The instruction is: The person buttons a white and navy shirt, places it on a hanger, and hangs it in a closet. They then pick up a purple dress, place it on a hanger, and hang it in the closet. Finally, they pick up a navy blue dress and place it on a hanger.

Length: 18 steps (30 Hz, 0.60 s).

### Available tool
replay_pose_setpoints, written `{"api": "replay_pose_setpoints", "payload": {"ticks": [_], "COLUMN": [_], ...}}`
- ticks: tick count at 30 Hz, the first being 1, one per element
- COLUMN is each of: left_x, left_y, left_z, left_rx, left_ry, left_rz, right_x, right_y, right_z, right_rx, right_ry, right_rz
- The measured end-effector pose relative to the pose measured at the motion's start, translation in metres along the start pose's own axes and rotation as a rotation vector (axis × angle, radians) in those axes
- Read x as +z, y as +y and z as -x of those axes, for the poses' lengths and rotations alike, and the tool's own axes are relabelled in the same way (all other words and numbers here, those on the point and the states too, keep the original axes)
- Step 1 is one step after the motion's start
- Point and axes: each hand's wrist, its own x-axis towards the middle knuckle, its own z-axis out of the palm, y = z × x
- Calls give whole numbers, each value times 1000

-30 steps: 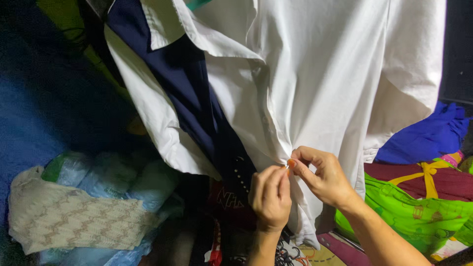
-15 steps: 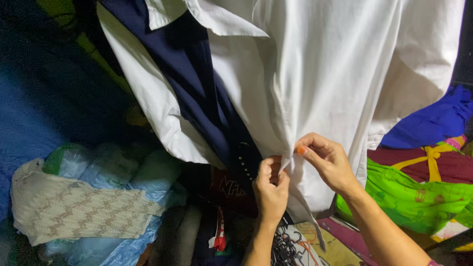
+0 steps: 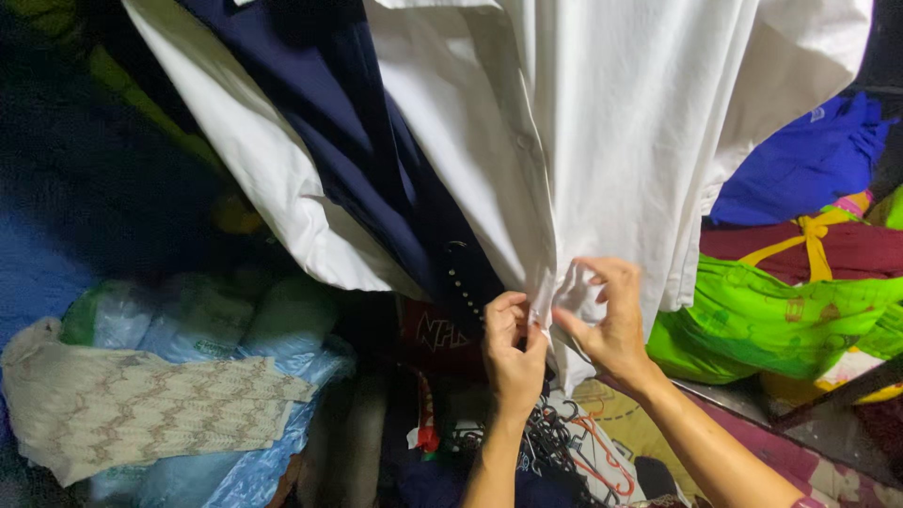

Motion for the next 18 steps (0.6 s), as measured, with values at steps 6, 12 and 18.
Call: {"api": "replay_pose_setpoints", "payload": {"ticks": [6, 12, 18], "left_x": [-13, -11, -8], "left_y": [-1, 35, 51], "left_z": [15, 14, 15], "left_rx": [21, 411, 296], "left_ry": [11, 89, 83], "left_rz": [-51, -454, -479], "right_x": [14, 15, -8], "right_y": [-7, -7, -10], "right_z": [-7, -2, 18], "right_rx": [-152, -139, -17], "right_ry": [210, 117, 17], "right_rz": [133, 131, -131]}}
